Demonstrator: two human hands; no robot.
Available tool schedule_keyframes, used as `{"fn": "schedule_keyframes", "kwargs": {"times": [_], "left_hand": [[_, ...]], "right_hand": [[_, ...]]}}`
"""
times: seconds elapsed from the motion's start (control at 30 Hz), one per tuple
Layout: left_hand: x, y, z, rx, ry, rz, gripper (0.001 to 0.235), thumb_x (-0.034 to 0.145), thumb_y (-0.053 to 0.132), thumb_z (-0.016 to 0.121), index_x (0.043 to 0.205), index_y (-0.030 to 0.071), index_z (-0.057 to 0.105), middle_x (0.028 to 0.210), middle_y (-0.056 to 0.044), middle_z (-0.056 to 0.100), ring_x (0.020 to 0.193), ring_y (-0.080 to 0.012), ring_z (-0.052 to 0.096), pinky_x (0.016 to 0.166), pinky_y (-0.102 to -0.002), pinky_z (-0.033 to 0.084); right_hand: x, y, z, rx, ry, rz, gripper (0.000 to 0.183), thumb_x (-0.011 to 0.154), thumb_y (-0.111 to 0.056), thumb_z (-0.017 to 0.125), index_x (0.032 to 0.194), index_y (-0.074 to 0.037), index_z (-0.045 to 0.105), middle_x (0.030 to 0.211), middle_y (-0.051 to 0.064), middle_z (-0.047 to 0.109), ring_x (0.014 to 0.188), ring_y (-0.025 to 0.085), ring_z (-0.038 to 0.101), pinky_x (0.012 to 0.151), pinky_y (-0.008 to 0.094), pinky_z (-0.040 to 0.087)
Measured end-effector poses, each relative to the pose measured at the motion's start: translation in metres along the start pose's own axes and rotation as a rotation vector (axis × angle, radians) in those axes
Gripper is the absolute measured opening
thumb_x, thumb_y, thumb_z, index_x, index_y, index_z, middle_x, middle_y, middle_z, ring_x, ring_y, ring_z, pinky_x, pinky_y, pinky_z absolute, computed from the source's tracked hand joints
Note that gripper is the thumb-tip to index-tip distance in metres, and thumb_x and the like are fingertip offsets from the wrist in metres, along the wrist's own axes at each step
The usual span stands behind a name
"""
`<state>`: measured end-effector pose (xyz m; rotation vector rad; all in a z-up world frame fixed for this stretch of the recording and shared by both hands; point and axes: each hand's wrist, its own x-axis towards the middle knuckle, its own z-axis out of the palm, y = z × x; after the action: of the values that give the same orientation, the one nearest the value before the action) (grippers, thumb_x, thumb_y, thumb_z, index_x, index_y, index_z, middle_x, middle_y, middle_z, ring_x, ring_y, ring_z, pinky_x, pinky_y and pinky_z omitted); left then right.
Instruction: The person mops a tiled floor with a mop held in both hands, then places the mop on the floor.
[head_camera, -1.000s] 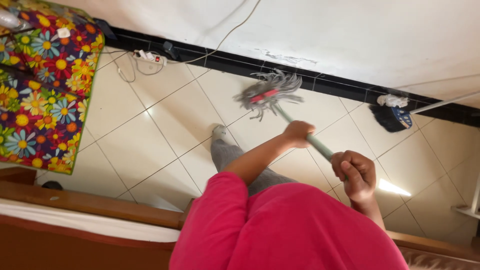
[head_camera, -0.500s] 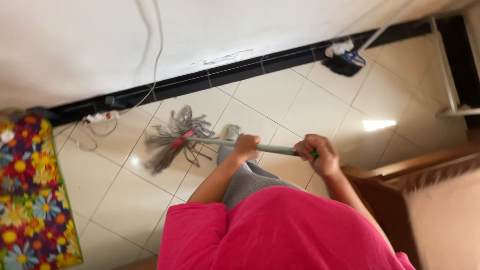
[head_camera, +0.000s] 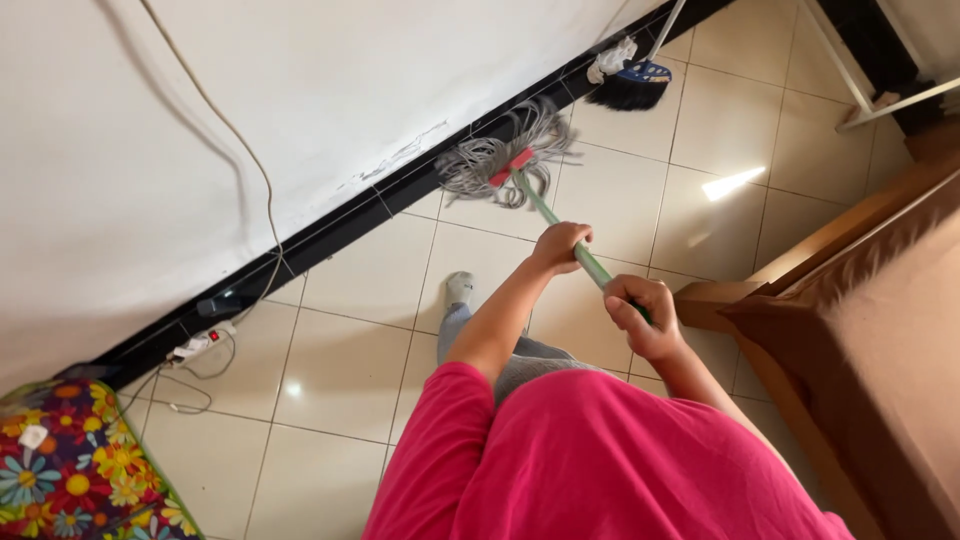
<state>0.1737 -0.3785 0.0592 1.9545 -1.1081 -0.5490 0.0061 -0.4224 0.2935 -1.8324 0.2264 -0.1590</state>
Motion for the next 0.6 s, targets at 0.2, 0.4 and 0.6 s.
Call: {"fn": "schedule_keyframes", "kwargs": {"times": [0.2, 0.4, 0.6], "left_hand": [[-0.083, 0.008, -0.042, 0.007, 0.121, -0.185, 0.016, 0.082, 0.028, 0.072, 0.089, 0.013, 0.068, 0.077, -0.013, 0.071, 0.080, -0.0361, 0.069, 0.071, -0.048, 0.053], [-0.157, -0.058, -0.054, 0.028, 0.164, -0.276, 0.008, 0.077, 0.021, 0.068, 0.076, 0.014, 0.069, 0.070, -0.009, 0.071, 0.070, -0.0349, 0.070, 0.063, -0.047, 0.054], [-0.081, -0.050, -0.080, 0.087, -0.008, -0.204, 0.006, 0.078, 0.025, 0.067, 0.080, 0.019, 0.068, 0.067, -0.009, 0.069, 0.068, -0.0333, 0.070, 0.061, -0.048, 0.053]], "right_hand": [[0.026, -0.034, -0.001, 0.413, -0.189, -0.126, 0.031, 0.103, -0.019, 0.051, 0.074, -0.007, 0.050, 0.059, 0.000, 0.046, 0.057, 0.012, 0.040, 0.060, 0.029, 0.037], [0.064, 0.009, 0.035, 0.658, -0.233, 0.112, 0.038, 0.104, -0.020, 0.045, 0.068, -0.010, 0.039, 0.054, 0.001, 0.038, 0.053, 0.016, 0.038, 0.062, 0.034, 0.038], [0.087, -0.001, 0.011, 0.705, -0.012, 0.162, 0.035, 0.102, -0.023, 0.047, 0.071, -0.010, 0.036, 0.063, -0.001, 0.034, 0.058, 0.018, 0.039, 0.073, 0.041, 0.044]]}}
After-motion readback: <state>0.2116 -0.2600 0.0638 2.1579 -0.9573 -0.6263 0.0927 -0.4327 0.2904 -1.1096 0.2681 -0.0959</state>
